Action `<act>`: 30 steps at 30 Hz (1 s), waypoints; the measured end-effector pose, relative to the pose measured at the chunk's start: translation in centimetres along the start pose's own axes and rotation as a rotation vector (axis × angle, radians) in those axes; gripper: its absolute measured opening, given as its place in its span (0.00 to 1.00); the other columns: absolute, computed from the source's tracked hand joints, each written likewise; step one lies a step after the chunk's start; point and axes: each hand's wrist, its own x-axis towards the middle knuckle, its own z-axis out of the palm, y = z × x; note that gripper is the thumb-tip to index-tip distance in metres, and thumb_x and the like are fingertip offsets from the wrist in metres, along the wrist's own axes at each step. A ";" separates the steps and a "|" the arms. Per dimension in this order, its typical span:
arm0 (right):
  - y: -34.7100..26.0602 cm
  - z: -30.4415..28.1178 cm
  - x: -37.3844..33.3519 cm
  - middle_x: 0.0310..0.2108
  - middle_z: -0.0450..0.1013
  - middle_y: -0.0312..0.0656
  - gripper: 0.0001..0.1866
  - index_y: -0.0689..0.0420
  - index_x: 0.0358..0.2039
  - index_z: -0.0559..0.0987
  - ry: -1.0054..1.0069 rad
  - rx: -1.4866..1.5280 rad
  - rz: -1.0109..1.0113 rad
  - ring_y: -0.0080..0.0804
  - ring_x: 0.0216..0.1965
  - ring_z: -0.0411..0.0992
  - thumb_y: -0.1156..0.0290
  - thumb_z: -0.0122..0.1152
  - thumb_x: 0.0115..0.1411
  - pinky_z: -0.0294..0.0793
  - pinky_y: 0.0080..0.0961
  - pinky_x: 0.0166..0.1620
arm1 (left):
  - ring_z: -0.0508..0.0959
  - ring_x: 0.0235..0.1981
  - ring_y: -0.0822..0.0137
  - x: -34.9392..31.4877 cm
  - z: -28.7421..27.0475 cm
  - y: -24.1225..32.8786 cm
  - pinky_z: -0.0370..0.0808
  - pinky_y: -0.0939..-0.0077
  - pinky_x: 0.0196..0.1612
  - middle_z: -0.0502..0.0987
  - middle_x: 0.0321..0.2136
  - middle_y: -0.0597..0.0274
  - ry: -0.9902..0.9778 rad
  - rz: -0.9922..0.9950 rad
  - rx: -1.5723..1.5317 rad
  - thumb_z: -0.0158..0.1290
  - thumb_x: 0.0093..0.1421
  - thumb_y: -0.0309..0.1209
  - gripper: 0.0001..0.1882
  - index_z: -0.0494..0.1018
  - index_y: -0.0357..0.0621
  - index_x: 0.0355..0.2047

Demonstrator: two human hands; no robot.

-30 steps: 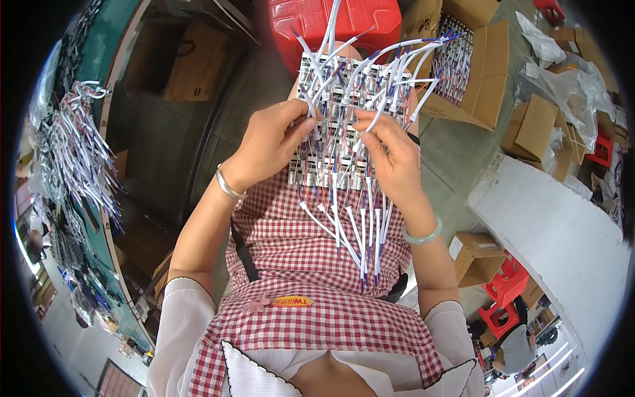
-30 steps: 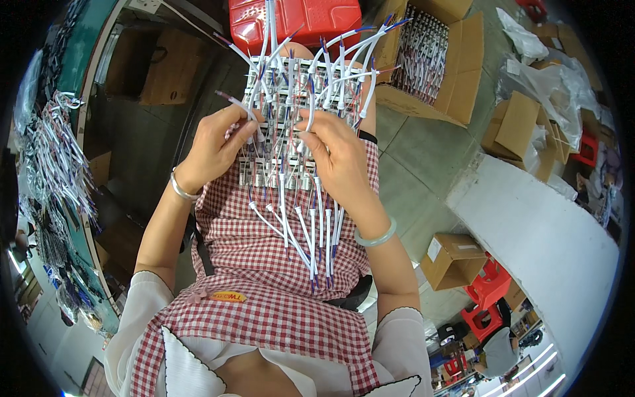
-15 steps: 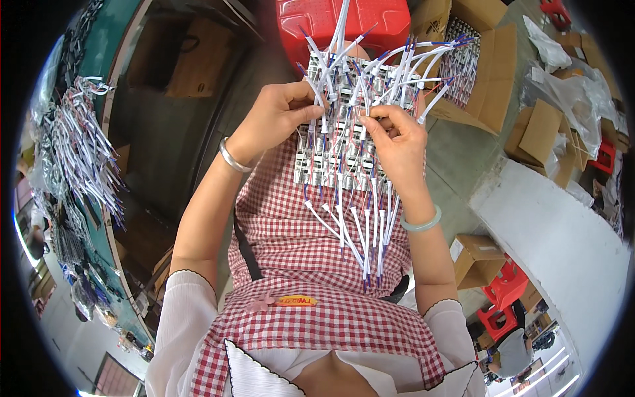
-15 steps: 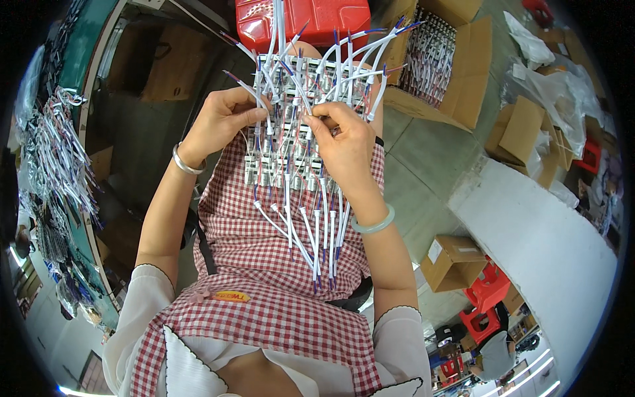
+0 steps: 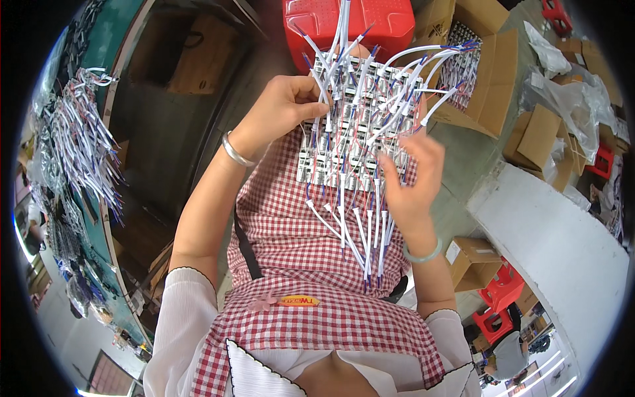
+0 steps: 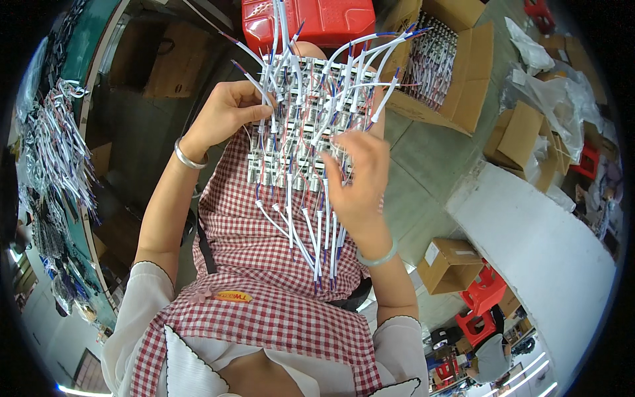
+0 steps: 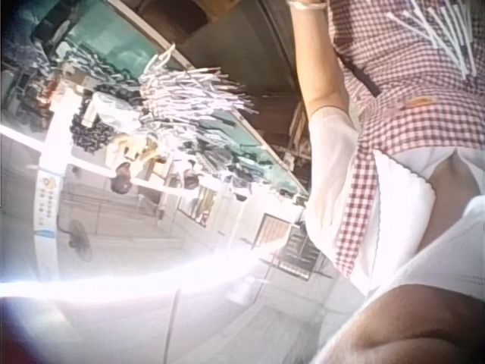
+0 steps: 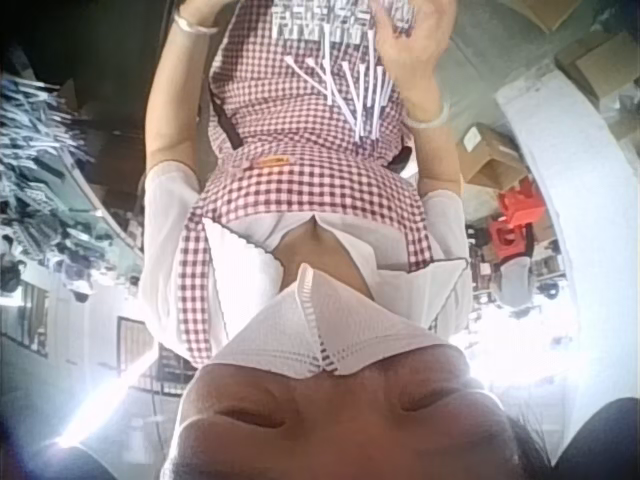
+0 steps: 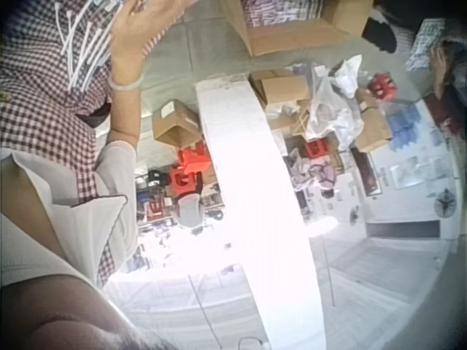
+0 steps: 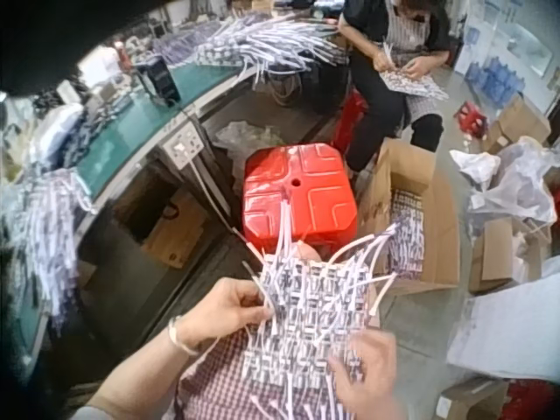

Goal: The recorder is assembling small LED light panels, organizing wires, and placing them into a cardboard box.

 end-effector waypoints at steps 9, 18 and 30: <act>-0.6 -0.1 -1.6 0.46 0.73 0.39 0.11 0.53 0.31 0.80 -0.593 -0.069 -0.414 0.38 0.48 0.72 0.77 0.67 0.44 0.69 0.38 0.47 | 0.77 0.30 0.79 0.0 0.2 -0.1 0.74 0.83 0.36 0.81 0.30 0.64 -0.007 -0.018 -0.009 0.59 0.59 0.21 0.06 0.78 0.31 0.37; 1.1 2.3 2.2 0.35 0.75 0.41 0.05 0.62 0.33 0.82 -0.292 0.187 -0.113 0.28 0.32 0.75 0.80 0.67 0.54 0.73 0.22 0.32 | 0.78 0.33 0.77 0.0 0.4 -0.3 0.75 0.81 0.38 0.80 0.31 0.64 -0.018 -0.003 -0.064 0.58 0.59 0.21 0.07 0.77 0.30 0.38; 2.3 5.2 3.3 0.29 0.71 0.36 0.08 0.62 0.33 0.84 -0.200 0.133 0.225 0.18 0.23 0.66 0.78 0.71 0.50 0.64 0.18 0.26 | 0.73 0.27 0.79 -0.1 1.0 0.2 0.71 0.79 0.31 0.76 0.23 0.66 0.058 0.017 -0.021 0.58 0.57 0.19 0.05 0.73 0.31 0.29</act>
